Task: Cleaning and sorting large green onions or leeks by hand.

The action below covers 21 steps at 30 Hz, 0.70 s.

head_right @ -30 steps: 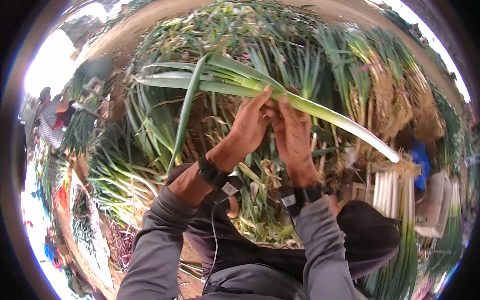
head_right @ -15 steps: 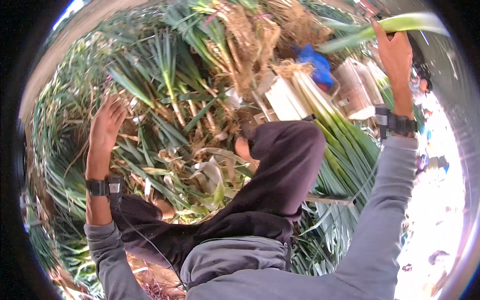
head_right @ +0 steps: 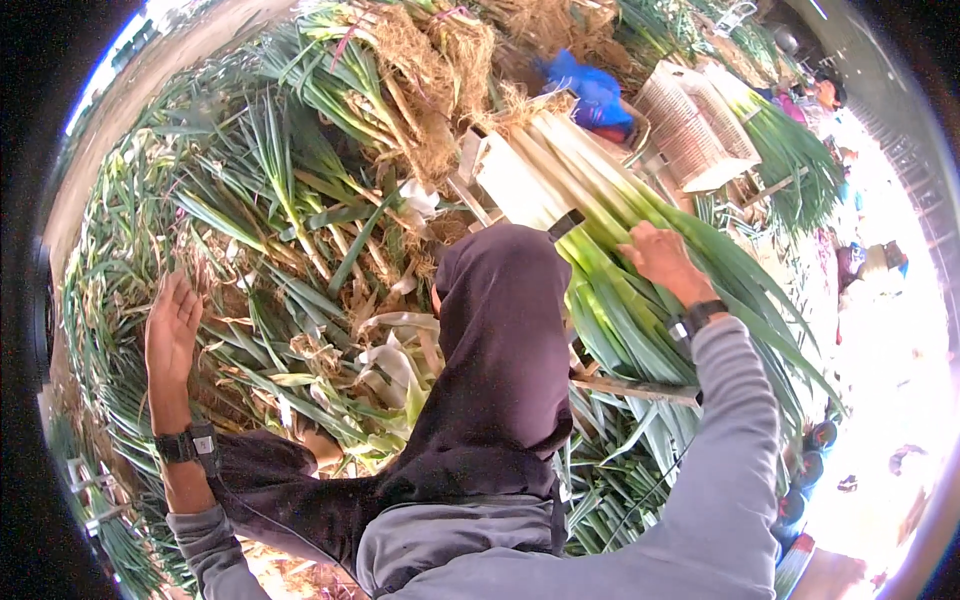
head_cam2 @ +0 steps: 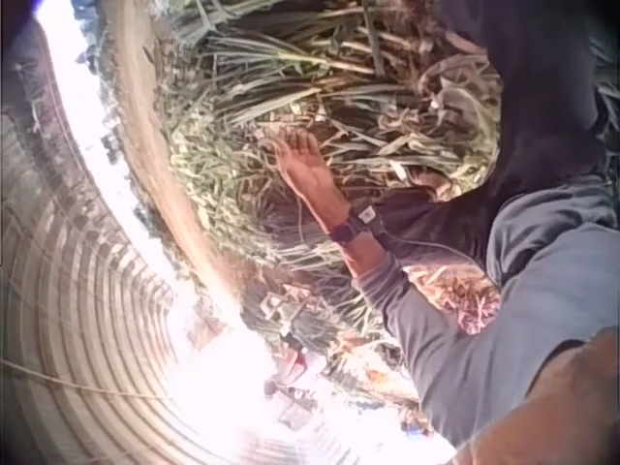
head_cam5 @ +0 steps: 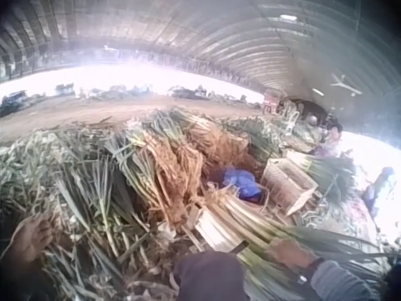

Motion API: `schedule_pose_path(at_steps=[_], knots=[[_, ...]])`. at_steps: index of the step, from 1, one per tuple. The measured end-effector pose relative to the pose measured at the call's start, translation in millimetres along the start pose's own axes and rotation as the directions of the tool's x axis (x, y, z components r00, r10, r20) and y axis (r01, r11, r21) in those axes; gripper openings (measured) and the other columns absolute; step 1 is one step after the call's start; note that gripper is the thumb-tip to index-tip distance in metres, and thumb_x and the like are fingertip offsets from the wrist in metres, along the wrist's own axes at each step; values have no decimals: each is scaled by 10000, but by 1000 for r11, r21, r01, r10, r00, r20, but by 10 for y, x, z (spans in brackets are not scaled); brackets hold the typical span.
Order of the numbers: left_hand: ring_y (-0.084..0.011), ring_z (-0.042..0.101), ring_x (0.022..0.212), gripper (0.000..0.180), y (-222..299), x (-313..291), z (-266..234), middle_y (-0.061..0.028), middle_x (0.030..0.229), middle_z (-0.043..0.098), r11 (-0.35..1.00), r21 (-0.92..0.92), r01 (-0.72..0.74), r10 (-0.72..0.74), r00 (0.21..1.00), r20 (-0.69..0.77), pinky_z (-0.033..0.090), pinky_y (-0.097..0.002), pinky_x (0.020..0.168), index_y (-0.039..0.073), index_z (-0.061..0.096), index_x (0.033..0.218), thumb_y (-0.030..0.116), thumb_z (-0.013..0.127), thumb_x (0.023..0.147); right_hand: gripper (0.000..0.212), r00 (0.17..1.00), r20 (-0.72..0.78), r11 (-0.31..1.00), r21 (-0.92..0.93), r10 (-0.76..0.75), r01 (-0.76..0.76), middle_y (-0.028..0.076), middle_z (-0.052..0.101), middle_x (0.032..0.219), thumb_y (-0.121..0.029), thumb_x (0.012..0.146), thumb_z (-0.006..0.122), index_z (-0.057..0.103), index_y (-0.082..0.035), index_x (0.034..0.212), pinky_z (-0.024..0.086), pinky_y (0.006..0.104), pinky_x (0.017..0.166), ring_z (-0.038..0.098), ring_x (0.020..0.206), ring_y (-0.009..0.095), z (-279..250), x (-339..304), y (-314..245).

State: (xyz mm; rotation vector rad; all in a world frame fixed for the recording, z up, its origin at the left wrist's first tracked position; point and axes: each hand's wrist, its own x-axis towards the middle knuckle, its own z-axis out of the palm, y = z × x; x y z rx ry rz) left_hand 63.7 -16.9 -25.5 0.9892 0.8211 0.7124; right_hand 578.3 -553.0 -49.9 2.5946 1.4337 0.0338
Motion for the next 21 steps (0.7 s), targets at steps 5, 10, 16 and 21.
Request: schedule_pose_path(at_steps=[5, 10, 16, 21], knots=[[-98, 635, 897, 347, -140, -39, 310, 3, 1014, 667, 999, -40, -1, 4, 998, 59, 533, -250, 821, 52, 604, 1273, 273, 587, 1007, 325, 993, 121, 996, -83, -11, 21, 213, 644, 911, -314, 940, 629, 634, 8, 891, 521, 494, 731, 654, 820, 412, -17, 125, 98], [-104, 594, 892, 397, -169, -84, 516, -18, 1051, 631, 998, 66, -15, 2, 981, 195, 497, -260, 812, -4, 539, 1329, 249, 557, 1024, 360, 985, 168, 996, -94, 28, -12, 228, 641, 867, -330, 948, 614, 641, 20, 868, 523, 506, 724, 658, 809, 422, 35, 194, 102], [-187, 580, 1004, 419, -11, -280, 233, -57, 1106, 602, 994, -105, -25, 44, 982, 182, 484, -346, 908, -17, 520, 1351, 235, 551, 1018, 222, 839, 362, 908, 59, -407, 415, 200, 574, 805, -257, 890, 638, 621, -36, 889, 453, 493, 740, 573, 829, 393, -203, 691, 492], [-166, 613, 959, 308, 624, -580, -127, -45, 1028, 640, 971, -177, -158, 184, 972, 143, 512, -321, 915, 17, 623, 1168, 270, 612, 993, 380, 996, -74, 945, 318, -52, 72, 183, 616, 1251, -169, 1003, 463, 556, -11, 1335, 531, 345, 831, 627, 1065, 245, -809, 1561, -483]])
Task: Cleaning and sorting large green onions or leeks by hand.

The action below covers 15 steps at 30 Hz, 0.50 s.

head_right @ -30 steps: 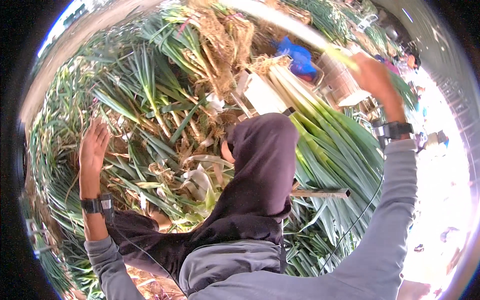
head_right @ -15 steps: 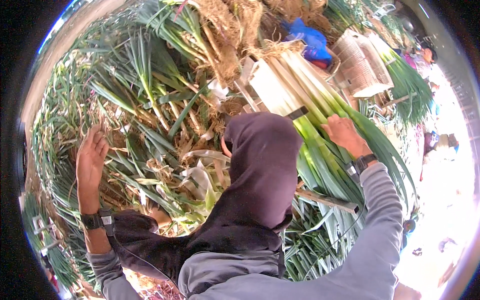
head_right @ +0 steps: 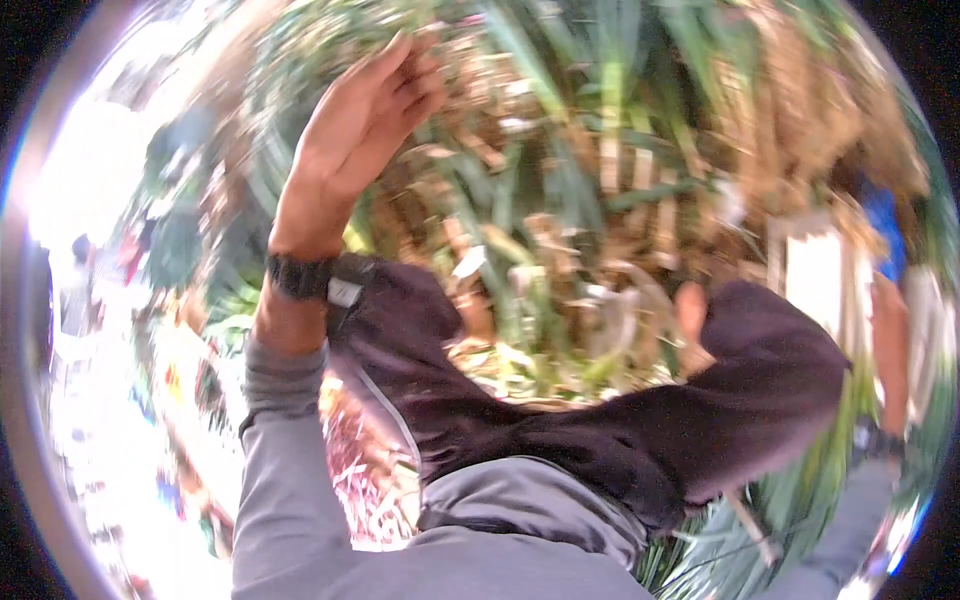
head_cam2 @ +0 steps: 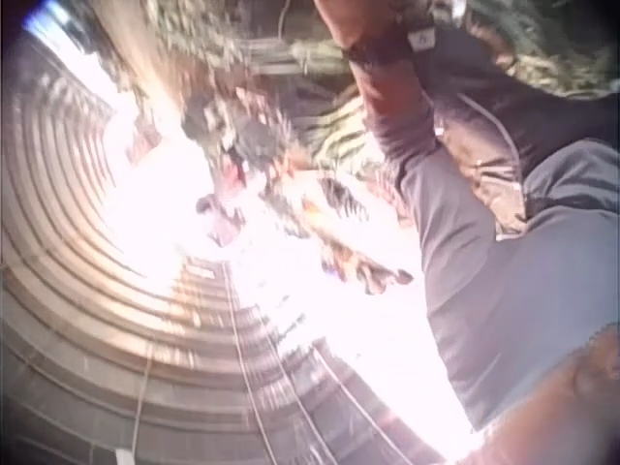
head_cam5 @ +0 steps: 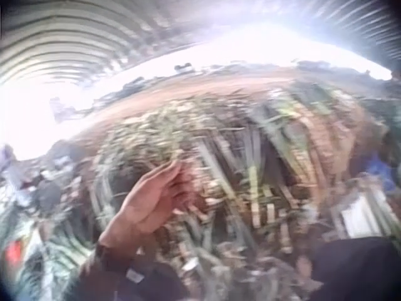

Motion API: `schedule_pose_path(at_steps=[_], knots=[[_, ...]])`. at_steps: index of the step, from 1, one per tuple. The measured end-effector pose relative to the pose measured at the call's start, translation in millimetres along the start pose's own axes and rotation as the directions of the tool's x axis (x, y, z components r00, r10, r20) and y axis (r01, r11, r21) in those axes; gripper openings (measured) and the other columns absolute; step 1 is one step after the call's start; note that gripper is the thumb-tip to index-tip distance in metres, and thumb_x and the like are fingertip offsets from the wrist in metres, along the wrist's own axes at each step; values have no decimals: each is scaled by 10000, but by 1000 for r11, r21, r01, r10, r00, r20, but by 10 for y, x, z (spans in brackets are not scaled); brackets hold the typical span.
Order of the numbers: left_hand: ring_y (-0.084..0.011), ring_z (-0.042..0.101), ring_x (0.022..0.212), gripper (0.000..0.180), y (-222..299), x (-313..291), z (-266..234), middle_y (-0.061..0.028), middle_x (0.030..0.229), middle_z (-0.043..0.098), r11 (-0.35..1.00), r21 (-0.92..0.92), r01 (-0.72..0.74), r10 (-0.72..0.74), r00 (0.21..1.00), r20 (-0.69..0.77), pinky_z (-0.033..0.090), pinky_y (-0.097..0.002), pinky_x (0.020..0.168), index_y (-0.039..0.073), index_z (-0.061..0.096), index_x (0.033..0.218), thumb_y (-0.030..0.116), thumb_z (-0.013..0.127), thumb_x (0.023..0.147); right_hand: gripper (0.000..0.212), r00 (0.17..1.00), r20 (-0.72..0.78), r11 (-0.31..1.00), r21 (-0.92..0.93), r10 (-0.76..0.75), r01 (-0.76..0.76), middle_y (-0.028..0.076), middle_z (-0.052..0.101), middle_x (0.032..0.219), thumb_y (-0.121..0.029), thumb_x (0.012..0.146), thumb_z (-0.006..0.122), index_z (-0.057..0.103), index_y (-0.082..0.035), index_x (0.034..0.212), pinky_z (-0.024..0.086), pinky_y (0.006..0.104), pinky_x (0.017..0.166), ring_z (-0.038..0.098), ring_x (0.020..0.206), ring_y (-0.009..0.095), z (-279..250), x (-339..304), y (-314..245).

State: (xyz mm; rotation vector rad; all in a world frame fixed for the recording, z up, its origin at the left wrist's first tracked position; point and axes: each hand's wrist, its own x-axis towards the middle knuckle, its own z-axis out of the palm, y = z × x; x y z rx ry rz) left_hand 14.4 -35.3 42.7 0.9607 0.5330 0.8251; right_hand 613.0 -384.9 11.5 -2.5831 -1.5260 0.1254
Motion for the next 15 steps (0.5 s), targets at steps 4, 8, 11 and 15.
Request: schedule_pose_path(at_steps=[4, 8, 11, 15], knots=[[-180, 617, 916, 377, 730, -633, -917, -54, 1004, 635, 973, 190, -131, 169, 966, -198, 535, -330, 889, -28, 604, 1203, 266, 646, 971, 369, 960, 199, 949, 283, -199, 138, 122, 651, 1131, -209, 1008, 499, 582, 17, 1288, 526, 294, 714, 611, 881, 155, 289, 508, -1823], [-184, 667, 839, 246, 839, -1236, -1976, -61, 921, 674, 934, 322, -152, 320, 758, -569, 563, -315, 790, 13, 655, 1087, 221, 667, 956, 296, 709, 617, 933, 315, -341, 175, 111, 677, 1037, -163, 959, 572, 618, 14, 1192, 523, 345, 725, 637, 880, 209, 770, 792, -3393], [-185, 662, 742, 185, 246, -1567, -2763, -71, 847, 673, 965, 260, -45, 240, 555, -797, 574, -311, 702, 24, 648, 976, 202, 598, 972, 294, 486, 392, 613, 331, -781, 718, 179, 651, 1029, -173, 912, 627, 626, 2, 1147, 497, 412, 807, 626, 934, 354, 1565, 943, -3727], [-192, 614, 633, 198, -743, -2472, -3909, -79, 786, 654, 941, 123, 314, -52, 493, -869, 537, -326, 604, 26, 629, 959, 207, 548, 969, 321, 406, 436, 590, 486, -803, 644, 207, 648, 1092, -216, 924, 625, 621, 8, 1154, 495, 423, 875, 622, 1001, 391, 2277, 584, -4721]])
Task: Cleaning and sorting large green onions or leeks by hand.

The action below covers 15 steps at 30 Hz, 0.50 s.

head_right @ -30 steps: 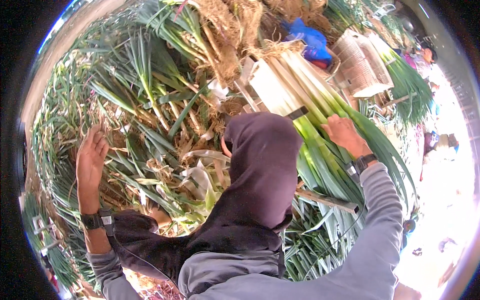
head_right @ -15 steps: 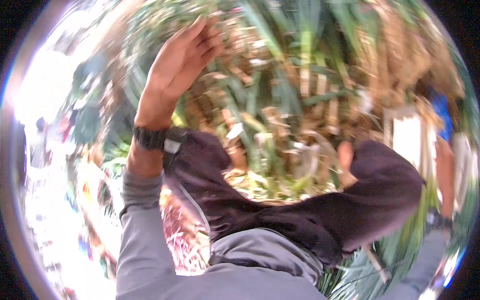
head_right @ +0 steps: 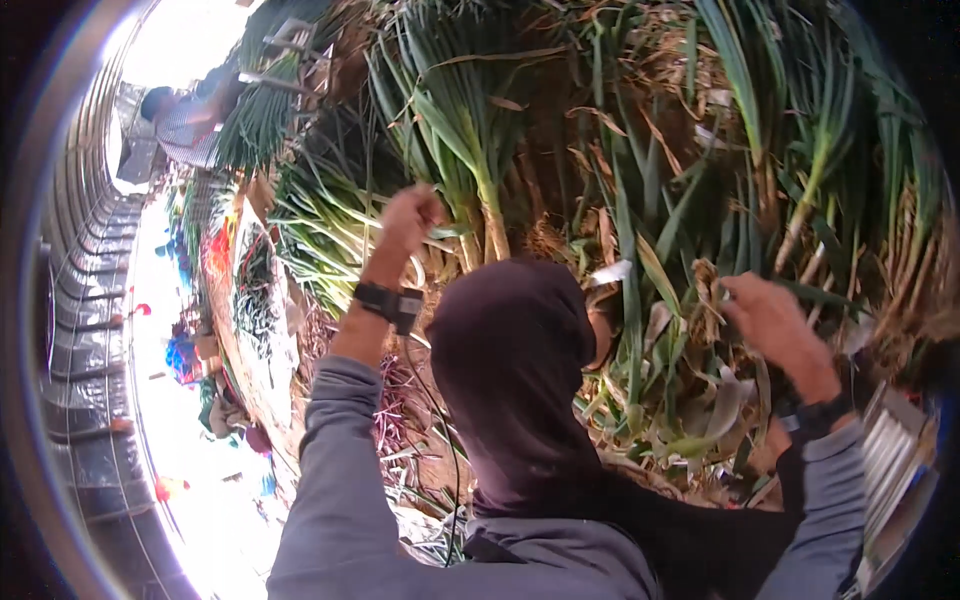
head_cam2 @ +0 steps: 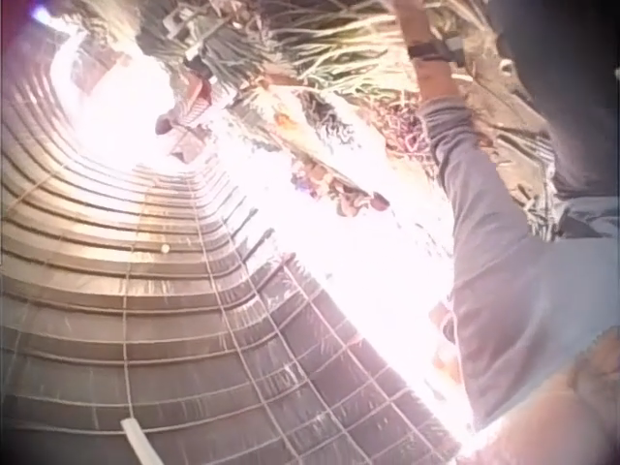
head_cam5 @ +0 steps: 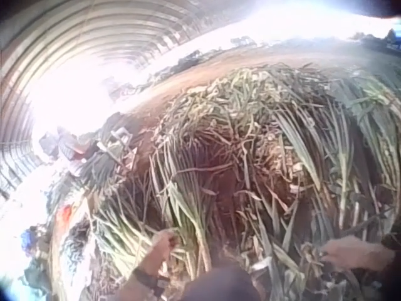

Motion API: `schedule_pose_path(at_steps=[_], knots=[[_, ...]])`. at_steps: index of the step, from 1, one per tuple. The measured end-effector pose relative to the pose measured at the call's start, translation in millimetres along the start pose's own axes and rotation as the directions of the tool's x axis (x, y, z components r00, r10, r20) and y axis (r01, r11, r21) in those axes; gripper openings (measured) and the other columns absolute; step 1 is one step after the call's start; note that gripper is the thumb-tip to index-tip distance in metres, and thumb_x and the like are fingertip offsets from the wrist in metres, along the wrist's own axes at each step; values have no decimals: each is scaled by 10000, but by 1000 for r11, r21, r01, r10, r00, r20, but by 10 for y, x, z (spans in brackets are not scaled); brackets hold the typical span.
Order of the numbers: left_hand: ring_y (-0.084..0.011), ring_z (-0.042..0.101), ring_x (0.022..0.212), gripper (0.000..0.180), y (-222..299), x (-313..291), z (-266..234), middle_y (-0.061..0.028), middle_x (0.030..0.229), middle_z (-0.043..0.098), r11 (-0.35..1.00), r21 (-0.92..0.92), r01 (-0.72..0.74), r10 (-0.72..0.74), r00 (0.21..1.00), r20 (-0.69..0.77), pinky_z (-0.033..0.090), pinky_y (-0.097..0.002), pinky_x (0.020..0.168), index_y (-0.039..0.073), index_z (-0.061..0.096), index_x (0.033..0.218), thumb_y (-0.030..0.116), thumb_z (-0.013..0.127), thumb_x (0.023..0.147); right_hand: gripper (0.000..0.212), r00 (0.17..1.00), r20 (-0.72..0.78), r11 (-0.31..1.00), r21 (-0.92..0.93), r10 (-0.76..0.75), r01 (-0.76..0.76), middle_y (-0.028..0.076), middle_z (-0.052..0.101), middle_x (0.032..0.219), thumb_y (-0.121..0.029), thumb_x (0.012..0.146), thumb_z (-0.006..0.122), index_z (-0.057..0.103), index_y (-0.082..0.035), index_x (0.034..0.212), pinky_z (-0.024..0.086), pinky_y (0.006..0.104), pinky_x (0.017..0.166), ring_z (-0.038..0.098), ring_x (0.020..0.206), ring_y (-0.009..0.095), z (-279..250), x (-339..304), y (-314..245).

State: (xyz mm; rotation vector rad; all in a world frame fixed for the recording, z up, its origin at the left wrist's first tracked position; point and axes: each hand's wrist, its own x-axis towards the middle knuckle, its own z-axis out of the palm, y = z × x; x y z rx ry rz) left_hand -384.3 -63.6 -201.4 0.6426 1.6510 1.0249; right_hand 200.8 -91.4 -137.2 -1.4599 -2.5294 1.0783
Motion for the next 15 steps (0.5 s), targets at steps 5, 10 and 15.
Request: schedule_pose_path(at_steps=[5, 10, 15], knots=[[-240, 648, 795, 285, -1245, 175, 492, -156, 929, 660, 992, 36, 118, -108, 972, -208, 536, -379, 692, -7, 596, 1044, 263, 590, 951, 372, 965, 222, 869, 439, 141, -227, 159, 689, 1015, -266, 963, 609, 612, 30, 1189, 517, 370, 800, 679, 900, 270, 1053, 476, -31], [-419, 652, 954, 542, -1504, 216, 1209, -256, 1038, 648, 496, 868, -39, 380, 908, -176, 527, -507, 814, -18, 494, 1210, 370, 676, 880, 359, 910, 323, 658, 631, 259, -411, 70, 643, 850, -254, 963, 576, 616, 35, 1170, 491, 267, 673, 625, 705, 120, 1874, 401, 284], [-442, 606, 1105, 688, -1345, 175, 1517, -274, 1121, 645, 576, 802, 154, 175, 936, -306, 483, -511, 899, 23, 406, 1282, 408, 732, 815, 358, 895, 320, 628, 638, 309, -445, 70, 641, 822, -241, 962, 576, 613, 46, 1173, 485, 282, 651, 619, 698, 133, 1798, 432, 180]])
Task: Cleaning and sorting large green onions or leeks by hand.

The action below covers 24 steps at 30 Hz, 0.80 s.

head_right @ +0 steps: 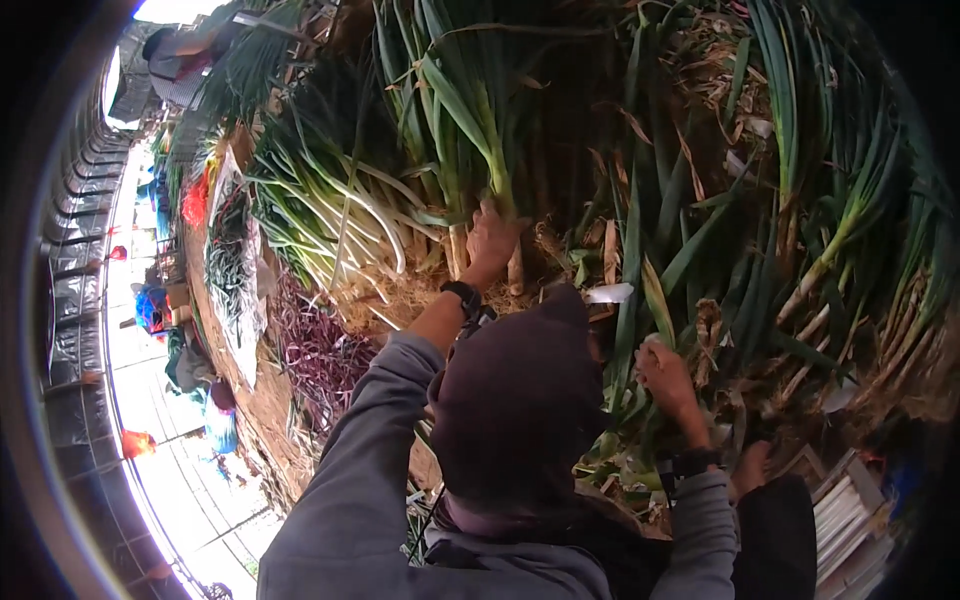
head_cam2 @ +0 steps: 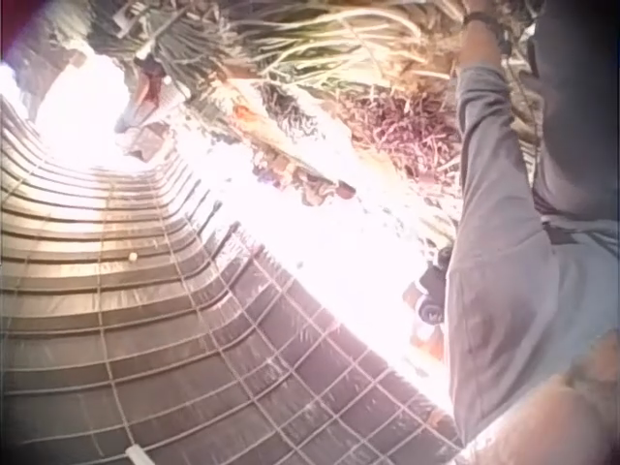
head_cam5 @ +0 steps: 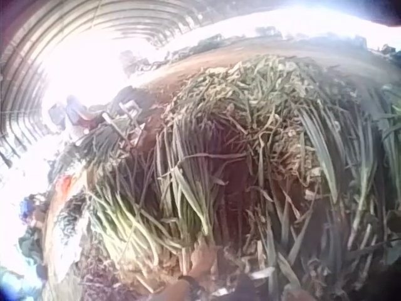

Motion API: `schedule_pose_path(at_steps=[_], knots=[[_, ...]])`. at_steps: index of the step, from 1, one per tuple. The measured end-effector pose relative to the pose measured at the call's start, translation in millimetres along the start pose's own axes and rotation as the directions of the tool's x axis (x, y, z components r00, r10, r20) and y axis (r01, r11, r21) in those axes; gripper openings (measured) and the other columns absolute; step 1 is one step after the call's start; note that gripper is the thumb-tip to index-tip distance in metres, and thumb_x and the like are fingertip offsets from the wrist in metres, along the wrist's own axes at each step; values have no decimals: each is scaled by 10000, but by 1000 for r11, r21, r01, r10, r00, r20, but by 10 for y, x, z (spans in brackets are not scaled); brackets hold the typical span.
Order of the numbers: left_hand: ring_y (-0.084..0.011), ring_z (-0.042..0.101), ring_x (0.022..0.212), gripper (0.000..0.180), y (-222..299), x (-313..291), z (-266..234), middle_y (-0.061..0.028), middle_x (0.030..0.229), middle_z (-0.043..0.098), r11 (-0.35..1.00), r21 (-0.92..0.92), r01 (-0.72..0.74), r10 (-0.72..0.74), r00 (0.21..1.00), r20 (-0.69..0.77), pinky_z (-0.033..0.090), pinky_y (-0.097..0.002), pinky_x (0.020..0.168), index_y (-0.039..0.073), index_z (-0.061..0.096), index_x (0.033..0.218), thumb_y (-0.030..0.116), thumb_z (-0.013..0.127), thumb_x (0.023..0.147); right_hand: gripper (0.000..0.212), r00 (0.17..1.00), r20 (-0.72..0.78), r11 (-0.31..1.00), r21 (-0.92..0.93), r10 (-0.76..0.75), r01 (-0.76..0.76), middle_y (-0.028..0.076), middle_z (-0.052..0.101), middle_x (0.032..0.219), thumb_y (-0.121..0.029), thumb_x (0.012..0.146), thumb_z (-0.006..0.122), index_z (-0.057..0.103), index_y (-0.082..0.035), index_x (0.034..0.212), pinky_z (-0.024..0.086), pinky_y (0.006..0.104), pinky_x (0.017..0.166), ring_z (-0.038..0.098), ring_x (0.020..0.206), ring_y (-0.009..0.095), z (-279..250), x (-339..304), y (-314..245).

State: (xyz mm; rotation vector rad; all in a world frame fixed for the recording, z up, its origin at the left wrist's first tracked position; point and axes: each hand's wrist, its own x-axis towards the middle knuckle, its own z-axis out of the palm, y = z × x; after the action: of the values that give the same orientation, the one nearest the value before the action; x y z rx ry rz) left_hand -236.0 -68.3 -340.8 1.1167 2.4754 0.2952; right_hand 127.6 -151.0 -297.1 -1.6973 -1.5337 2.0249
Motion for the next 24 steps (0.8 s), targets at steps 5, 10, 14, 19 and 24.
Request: schedule_pose_path(at_steps=[5, 10, 14, 19, 24], knots=[[-441, 623, 1068, 615, -68, 150, 120, -265, 1120, 654, 999, -30, -10, 12, 999, 50, 497, -515, 894, 1, 493, 1205, 393, 736, 798, 377, 976, -186, 992, 32, -113, 121, 81, 652, 829, -247, 959, 589, 614, 66, 1167, 495, 292, 670, 625, 701, 148, 67, -6, -235], [-256, 680, 829, 463, 198, 242, -32, -129, 906, 695, 804, -580, 131, 68, 948, 309, 535, -373, 785, -39, 605, 1047, 282, 788, 767, 383, 919, -351, 981, -126, -181, 146, 164, 676, 976, -282, 941, 636, 631, 31, 1161, 520, 357, 771, 690, 872, 269, 1, 63, -387], [-111, 560, 609, 289, 749, 157, -272, -23, 740, 624, 550, -798, 246, 229, 874, 428, 439, -273, 549, 12, 630, 1001, 252, 739, 883, 413, 818, -420, 913, -69, -393, 402, 206, 651, 1066, -319, 935, 645, 615, 9, 1184, 513, 379, 825, 670, 1002, 319, 40, 318, -965], [-149, 610, 806, 371, 1510, -411, -266, -60, 962, 648, 628, -746, 221, 553, 547, 628, 499, -256, 700, 7, 620, 1146, 315, 673, 944, 433, 923, -332, 980, -120, -193, 161, 223, 643, 1016, -406, 917, 636, 611, -10, 1089, 485, 414, 816, 639, 981, 338, -258, 300, -1358], [-227, 636, 1029, 570, 1310, -231, -632, -142, 1140, 643, 585, -666, 464, 509, 429, 746, 529, -353, 907, 45, 504, 1360, 469, 566, 985, 415, 887, -370, 961, -84, -275, 262, 242, 646, 961, -397, 907, 637, 592, -3, 1028, 478, 444, 759, 637, 889, 406, -474, -443, -1103]])
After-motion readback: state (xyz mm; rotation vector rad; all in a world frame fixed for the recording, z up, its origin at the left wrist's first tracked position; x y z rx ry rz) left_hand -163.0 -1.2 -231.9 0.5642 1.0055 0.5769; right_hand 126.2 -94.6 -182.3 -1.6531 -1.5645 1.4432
